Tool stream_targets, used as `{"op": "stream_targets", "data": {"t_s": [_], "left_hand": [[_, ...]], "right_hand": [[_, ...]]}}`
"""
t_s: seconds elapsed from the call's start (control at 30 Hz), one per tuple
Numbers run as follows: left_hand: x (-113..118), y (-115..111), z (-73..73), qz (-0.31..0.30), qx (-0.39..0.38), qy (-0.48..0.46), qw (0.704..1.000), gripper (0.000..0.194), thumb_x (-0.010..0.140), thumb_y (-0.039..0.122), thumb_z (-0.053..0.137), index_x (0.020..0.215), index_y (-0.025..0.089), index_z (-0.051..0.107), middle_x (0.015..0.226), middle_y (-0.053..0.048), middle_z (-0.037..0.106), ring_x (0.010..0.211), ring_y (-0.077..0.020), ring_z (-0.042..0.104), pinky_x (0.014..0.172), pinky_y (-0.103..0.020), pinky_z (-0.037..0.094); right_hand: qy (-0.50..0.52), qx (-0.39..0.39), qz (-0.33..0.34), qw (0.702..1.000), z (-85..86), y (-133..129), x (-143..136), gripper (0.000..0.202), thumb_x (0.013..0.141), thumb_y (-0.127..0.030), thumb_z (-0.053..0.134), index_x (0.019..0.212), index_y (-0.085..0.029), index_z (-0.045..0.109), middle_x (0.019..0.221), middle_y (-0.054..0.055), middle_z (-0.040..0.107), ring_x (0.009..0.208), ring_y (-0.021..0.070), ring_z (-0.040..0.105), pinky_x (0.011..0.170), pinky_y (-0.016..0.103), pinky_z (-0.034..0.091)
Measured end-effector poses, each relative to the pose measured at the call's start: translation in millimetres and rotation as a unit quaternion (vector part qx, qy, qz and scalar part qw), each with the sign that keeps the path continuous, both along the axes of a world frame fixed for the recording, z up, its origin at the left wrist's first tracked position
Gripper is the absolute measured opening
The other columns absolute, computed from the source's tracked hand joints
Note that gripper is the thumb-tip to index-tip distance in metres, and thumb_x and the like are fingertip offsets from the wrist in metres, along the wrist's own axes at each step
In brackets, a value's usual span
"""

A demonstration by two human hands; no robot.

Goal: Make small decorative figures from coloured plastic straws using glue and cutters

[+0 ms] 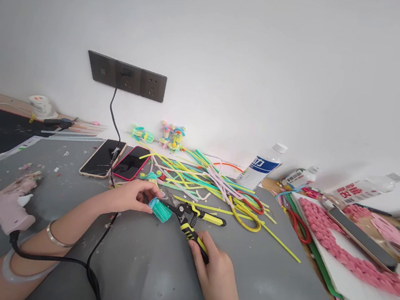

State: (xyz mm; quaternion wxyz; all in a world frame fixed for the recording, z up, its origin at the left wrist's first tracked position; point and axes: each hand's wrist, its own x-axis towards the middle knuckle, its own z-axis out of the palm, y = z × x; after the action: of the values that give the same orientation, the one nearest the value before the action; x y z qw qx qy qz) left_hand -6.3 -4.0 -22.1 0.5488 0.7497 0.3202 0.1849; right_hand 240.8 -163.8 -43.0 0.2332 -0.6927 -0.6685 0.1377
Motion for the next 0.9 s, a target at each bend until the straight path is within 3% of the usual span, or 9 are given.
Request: {"op": "stream_targets", "data": {"t_s": [0.17, 0.6, 0.9], "left_hand": [[-0.9, 2.0, -4.5, -0.007, -0.003, -0.003, 1.000, 0.035, 0.071, 0.027, 0.075, 0.104, 0.018, 0.068, 0.096, -0.004, 0.068, 0.089, -0.0199, 0.063, 0.075, -0.030, 0.050], [0.0, 2.6, -0.8, -0.001, -0.008, 0.011, 1.000, 0.035, 0.069, 0.025, 0.075, 0.103, 0.018, 0.070, 0.096, -0.005, 0.071, 0.085, -0.0200, 0.064, 0.074, -0.030, 0.050], [-0.5, -0.7, -0.1, 0.000, -0.018, -0.010, 1.000, 0.038, 0.069, 0.024, 0.077, 0.105, 0.018, 0.066, 0.097, -0.006, 0.068, 0.083, -0.0173, 0.060, 0.073, -0.029, 0.047]], "right_hand": [[-0.003, -0.003, 0.007, 1.000, 0.8, 0.6, 1.8, 0.037, 0.098, -0.055, 0.035, 0.090, -0.026, 0.055, 0.053, -0.004, 0.052, 0.041, 0.0163, 0.050, 0.045, 0.022, 0.037], [-0.029, -0.001, 0.010, 1.000, -2.5, -0.6, 3.8, 0.040, 0.098, -0.056, 0.032, 0.095, -0.025, 0.058, 0.055, 0.000, 0.059, 0.042, 0.0188, 0.054, 0.047, 0.024, 0.040], [-0.063, 0.005, 0.025, 0.998, -4.7, -0.2, 7.2, 0.032, 0.099, -0.049, 0.036, 0.097, -0.025, 0.057, 0.053, -0.002, 0.061, 0.040, 0.0193, 0.057, 0.045, 0.025, 0.040]]}}
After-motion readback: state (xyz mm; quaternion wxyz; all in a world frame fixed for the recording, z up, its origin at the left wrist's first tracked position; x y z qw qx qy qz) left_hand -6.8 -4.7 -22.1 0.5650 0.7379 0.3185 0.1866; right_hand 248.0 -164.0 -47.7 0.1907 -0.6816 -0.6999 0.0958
